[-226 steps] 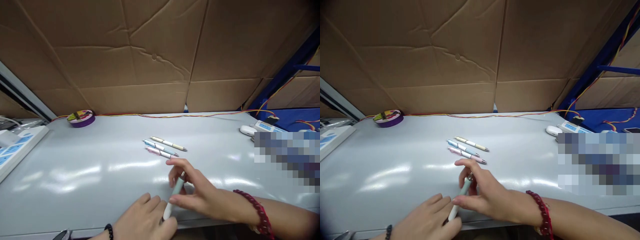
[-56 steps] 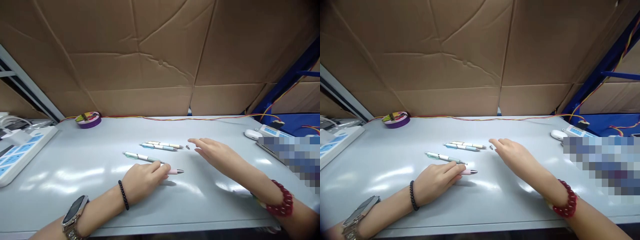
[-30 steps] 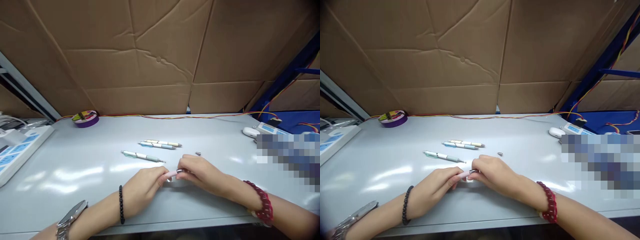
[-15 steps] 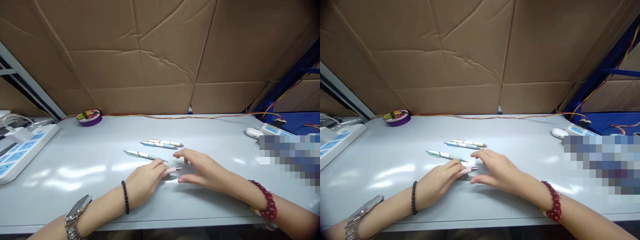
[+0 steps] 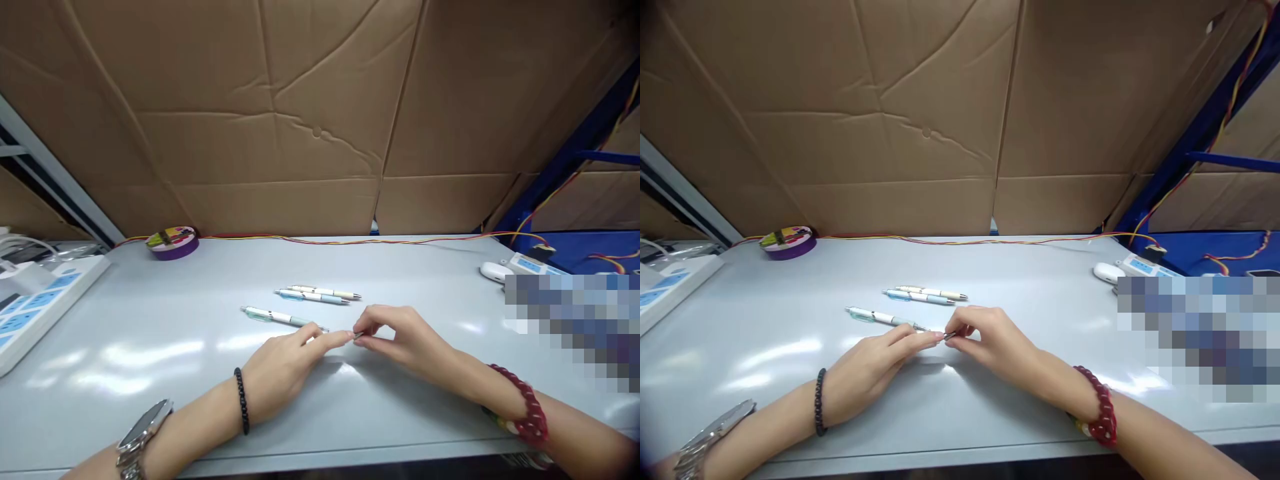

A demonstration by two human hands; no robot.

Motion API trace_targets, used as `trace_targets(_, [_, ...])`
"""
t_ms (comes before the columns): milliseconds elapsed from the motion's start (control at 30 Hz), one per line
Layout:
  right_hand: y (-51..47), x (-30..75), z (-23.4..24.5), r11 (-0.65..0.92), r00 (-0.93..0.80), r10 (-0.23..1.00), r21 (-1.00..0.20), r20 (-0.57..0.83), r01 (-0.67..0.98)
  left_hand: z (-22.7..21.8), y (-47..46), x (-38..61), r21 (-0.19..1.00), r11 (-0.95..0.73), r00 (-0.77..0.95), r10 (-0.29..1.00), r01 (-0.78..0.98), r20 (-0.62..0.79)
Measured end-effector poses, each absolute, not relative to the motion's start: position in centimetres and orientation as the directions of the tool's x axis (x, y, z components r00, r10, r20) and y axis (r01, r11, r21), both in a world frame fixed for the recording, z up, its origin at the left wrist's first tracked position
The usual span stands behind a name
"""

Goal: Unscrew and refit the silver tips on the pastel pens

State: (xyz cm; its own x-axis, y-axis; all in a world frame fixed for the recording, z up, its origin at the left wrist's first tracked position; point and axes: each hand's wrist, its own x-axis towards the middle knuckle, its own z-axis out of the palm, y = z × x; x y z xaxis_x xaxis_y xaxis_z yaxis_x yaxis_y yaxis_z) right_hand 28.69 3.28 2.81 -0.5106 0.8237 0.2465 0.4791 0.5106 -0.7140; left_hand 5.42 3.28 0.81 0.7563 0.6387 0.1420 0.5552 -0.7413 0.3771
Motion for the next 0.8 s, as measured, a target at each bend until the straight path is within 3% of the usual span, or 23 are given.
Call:
trace_targets(133, [2.8, 28.7, 3.3, 0.502, -0.499, 0.826, -0.742, 0.261, 0.444, 1.2, 3.1, 5.3, 0.286, -0.759, 0.755, 0.638, 0.584, 0.151])
trace_targets(300, [2.7, 28.7, 3.6, 0.536, -0.499, 0.813, -0.718, 0.298, 0.444, 1.7, 3.7, 4.8, 0.091, -0.806, 0.795, 0.592, 0.585, 0.134])
trace_targets(433, [3.9, 29.5, 3.2, 0.54, -0.496, 0.834, -0.542, 0.242, 0.644, 2.0, 5.1, 3.8, -0.029, -0.813, 0.808, 0.573, 0.582, 0.134])
trace_targets(567, [5.0, 30.4, 2.4, 0.541, -0.513, 0.841, -0.324, 0.173, 0.776, 1.8, 6.6, 3.3, -0.013, -0.835, 0.823, 0.54, 0.55, 0.178])
trace_targets(800, [5.7, 30.3, 2.2, 0.548, -0.522, 0.835, -0.187, 0.173, 0.815, 1.3, 6.8, 3.1, 0.043, -0.83, 0.788, 0.543, 0.556, 0.29])
